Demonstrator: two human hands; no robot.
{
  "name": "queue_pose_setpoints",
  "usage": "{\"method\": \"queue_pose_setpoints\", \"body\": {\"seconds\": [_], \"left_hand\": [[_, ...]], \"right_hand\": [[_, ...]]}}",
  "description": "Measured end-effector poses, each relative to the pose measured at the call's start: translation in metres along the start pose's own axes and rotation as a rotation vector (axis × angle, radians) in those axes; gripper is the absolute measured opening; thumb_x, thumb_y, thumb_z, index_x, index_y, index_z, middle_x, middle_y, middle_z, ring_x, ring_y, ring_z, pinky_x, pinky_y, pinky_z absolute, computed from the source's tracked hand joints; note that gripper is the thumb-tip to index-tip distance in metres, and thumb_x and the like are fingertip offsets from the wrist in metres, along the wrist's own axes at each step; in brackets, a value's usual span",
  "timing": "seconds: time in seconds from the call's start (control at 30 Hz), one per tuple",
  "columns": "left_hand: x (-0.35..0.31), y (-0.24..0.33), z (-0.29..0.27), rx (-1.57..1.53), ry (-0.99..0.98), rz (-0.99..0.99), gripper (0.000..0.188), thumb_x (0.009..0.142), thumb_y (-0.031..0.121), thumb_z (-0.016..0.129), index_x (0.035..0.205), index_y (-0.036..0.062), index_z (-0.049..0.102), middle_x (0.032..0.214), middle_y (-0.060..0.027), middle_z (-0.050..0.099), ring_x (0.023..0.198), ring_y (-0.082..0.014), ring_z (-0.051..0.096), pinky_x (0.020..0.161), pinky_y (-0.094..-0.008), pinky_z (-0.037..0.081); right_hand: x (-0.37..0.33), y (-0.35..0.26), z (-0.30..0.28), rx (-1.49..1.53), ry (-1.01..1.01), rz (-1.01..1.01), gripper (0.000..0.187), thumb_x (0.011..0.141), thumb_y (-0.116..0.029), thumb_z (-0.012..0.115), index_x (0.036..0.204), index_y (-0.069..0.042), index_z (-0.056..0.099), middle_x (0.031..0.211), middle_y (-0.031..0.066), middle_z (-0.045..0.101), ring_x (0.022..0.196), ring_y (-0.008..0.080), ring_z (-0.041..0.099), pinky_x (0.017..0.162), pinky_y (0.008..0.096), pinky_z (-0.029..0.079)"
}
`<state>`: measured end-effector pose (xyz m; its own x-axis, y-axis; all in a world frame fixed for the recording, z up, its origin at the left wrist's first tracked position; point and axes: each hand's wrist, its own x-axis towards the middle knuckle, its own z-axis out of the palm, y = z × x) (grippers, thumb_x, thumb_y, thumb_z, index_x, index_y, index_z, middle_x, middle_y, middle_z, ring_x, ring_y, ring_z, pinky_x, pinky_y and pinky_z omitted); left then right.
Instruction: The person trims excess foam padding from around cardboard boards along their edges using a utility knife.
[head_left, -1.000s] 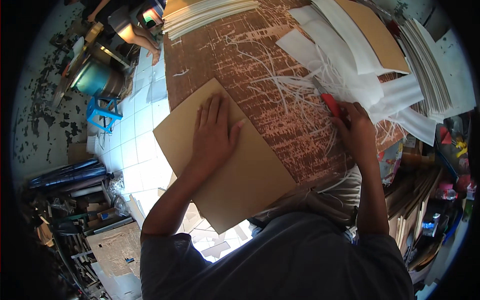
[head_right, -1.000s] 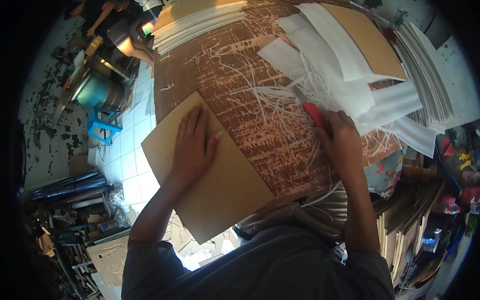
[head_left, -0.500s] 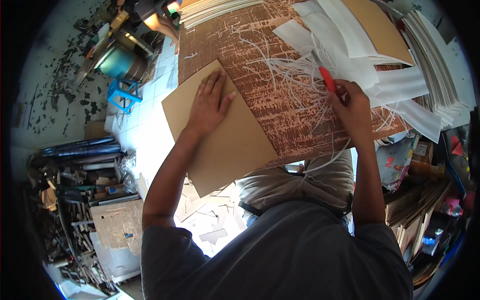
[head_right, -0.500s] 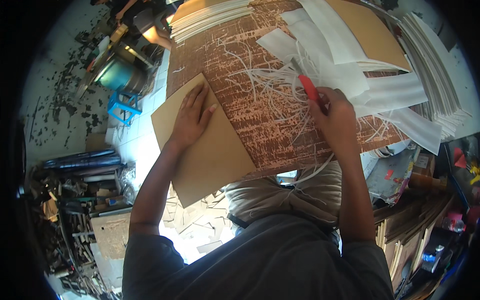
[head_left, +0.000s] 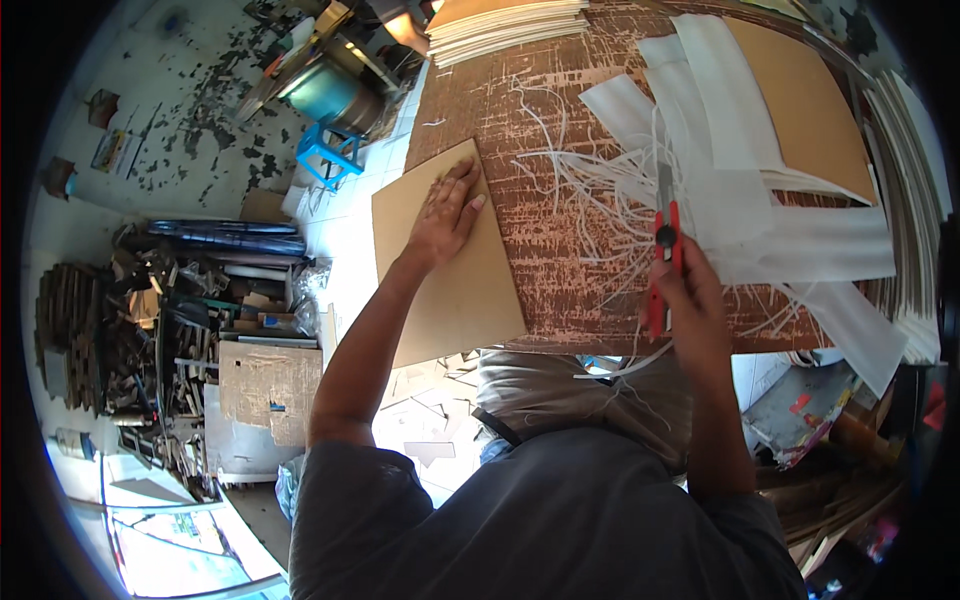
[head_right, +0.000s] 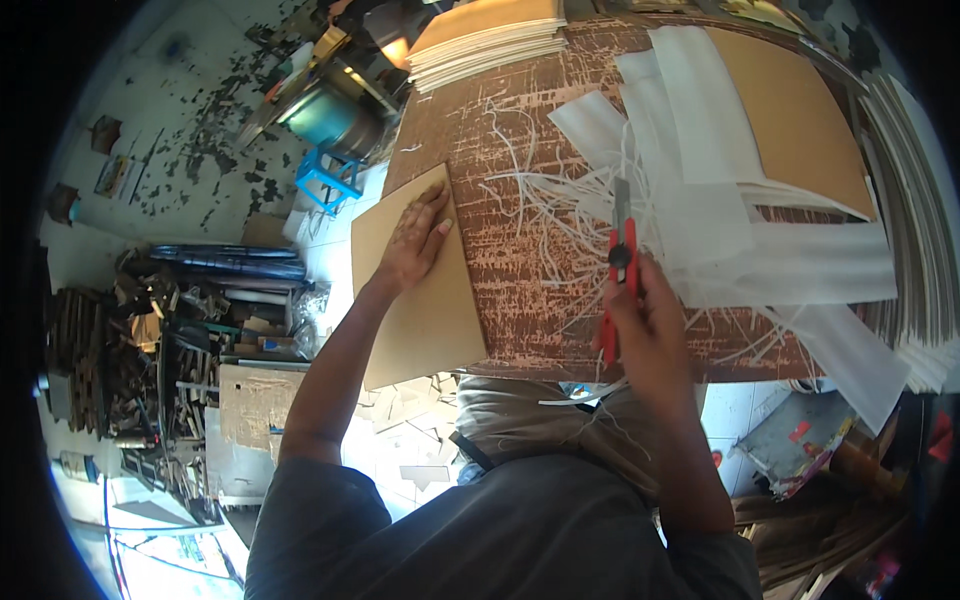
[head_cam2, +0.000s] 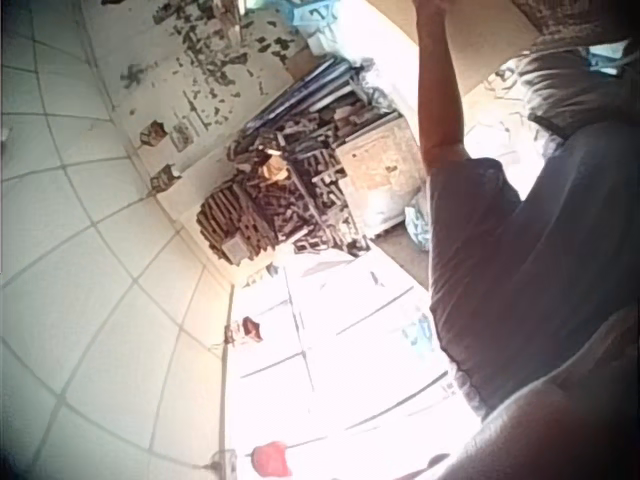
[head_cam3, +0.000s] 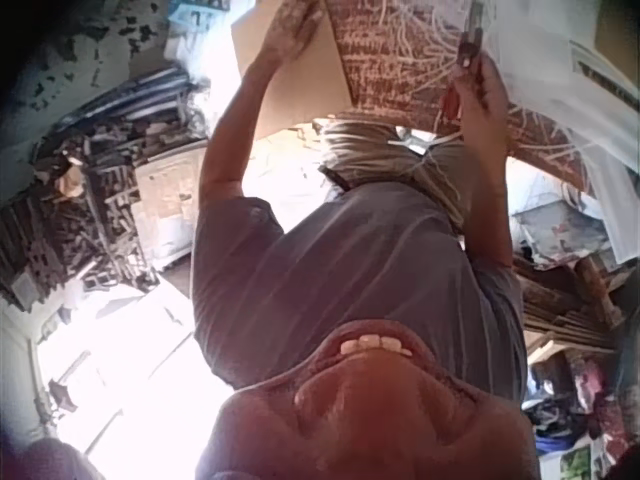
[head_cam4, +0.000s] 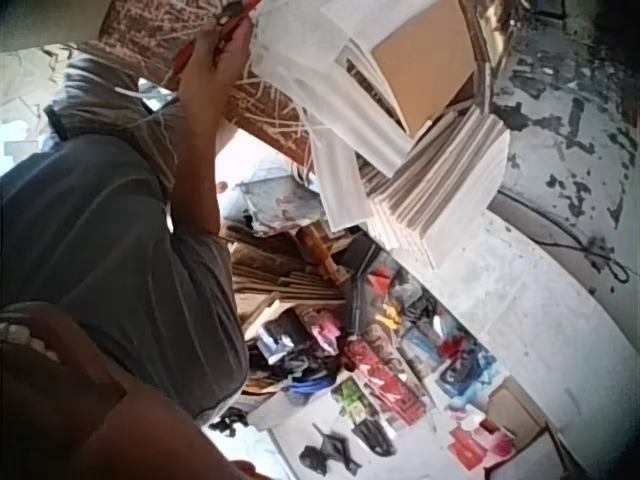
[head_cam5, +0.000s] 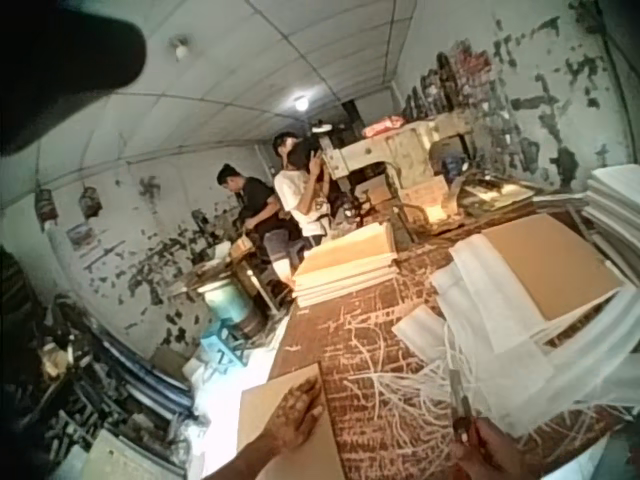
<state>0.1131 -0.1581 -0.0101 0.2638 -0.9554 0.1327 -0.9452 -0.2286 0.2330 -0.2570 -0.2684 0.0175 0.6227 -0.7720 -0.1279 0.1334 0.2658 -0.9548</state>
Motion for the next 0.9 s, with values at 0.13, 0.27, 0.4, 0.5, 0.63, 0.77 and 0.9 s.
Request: {"method": "queue_pose_setpoints", "body": {"seconds": [0.13, 0.27, 0.4, 0.5, 0.63, 0.77, 0.9], "left_hand": [[0.001, 0.008, 0.003, 0.022, 0.037, -0.025, 0.055, 0.109, 0.038, 0.039, 0.156, 0.0087, 0.038, 0.165, -0.0102, 0.033, 0.155, -0.0248, 0.025, 0.129, -0.0454, 0.014], [0.003, 0.013, 0.003, 0.025, 0.017, -0.073, 0.055, 0.109, 0.038, 0.038, 0.156, 0.0077, 0.038, 0.166, -0.0087, 0.033, 0.155, -0.0234, 0.024, 0.129, -0.0445, 0.015], [0.002, 0.012, 0.005, 0.048, 0.062, -0.074, 0.055, 0.109, 0.039, 0.038, 0.156, 0.0092, 0.039, 0.165, -0.0088, 0.034, 0.155, -0.0229, 0.025, 0.128, -0.0446, 0.016], [0.004, 0.015, 0.007, 0.026, 0.079, -0.083, 0.055, 0.110, 0.039, 0.038, 0.156, 0.0098, 0.039, 0.165, -0.0088, 0.035, 0.155, -0.0225, 0.026, 0.128, -0.0452, 0.016], [0.003, 0.013, 0.010, 0.034, 0.090, -0.101, 0.058, 0.109, 0.042, 0.036, 0.158, 0.0101, 0.035, 0.166, -0.0088, 0.033, 0.155, -0.0227, 0.025, 0.128, -0.0454, 0.015], [0.000, 0.007, 0.015, 0.047, 0.112, -0.101, 0.060, 0.109, 0.043, 0.034, 0.160, 0.0109, 0.031, 0.167, -0.0098, 0.030, 0.156, -0.0237, 0.023, 0.129, -0.0460, 0.015], [0.002, 0.004, 0.017, 0.051, 0.101, -0.094, 0.060, 0.110, 0.042, 0.033, 0.160, 0.0099, 0.031, 0.167, -0.0107, 0.030, 0.156, -0.0245, 0.023, 0.128, -0.0461, 0.015]], "right_hand": [[-0.004, 0.000, 0.007, -0.021, -0.077, 0.047, 0.041, 0.107, -0.018, 0.056, 0.144, -0.004, 0.048, 0.089, 0.0011, 0.059, 0.062, 0.0052, 0.054, 0.055, 0.0227, 0.045], [-0.003, 0.005, 0.009, -0.015, -0.229, 0.087, 0.043, 0.109, -0.015, 0.049, 0.151, -0.006, 0.042, 0.091, 0.0041, 0.065, 0.062, 0.0031, 0.052, 0.056, 0.0211, 0.045], [0.001, 0.005, 0.012, -0.032, -0.269, 0.018, 0.045, 0.109, -0.015, 0.049, 0.153, -0.007, 0.040, 0.088, 0.0028, 0.064, 0.061, 0.0031, 0.050, 0.056, 0.0211, 0.044], [0.000, 0.006, 0.013, -0.114, -0.228, -0.038, 0.047, 0.109, -0.014, 0.048, 0.154, -0.007, 0.040, 0.088, 0.0022, 0.064, 0.059, 0.0027, 0.047, 0.055, 0.0204, 0.042], [-0.004, 0.014, 0.014, -0.188, -0.212, -0.099, 0.051, 0.109, -0.016, 0.050, 0.157, -0.006, 0.036, 0.093, 0.0047, 0.062, 0.066, 0.0057, 0.051, 0.063, 0.0233, 0.046], [-0.007, 0.007, 0.028, -0.315, -0.145, -0.119, 0.052, 0.107, -0.013, 0.050, 0.157, -0.008, 0.037, 0.098, 0.0054, 0.060, 0.084, 0.0121, 0.060, 0.080, 0.0311, 0.051], [0.015, 0.003, 0.051, -0.452, -0.158, -0.207, 0.049, 0.107, -0.013, 0.051, 0.154, -0.006, 0.040, 0.096, 0.0062, 0.060, 0.079, 0.0129, 0.060, 0.076, 0.0317, 0.052]]}}
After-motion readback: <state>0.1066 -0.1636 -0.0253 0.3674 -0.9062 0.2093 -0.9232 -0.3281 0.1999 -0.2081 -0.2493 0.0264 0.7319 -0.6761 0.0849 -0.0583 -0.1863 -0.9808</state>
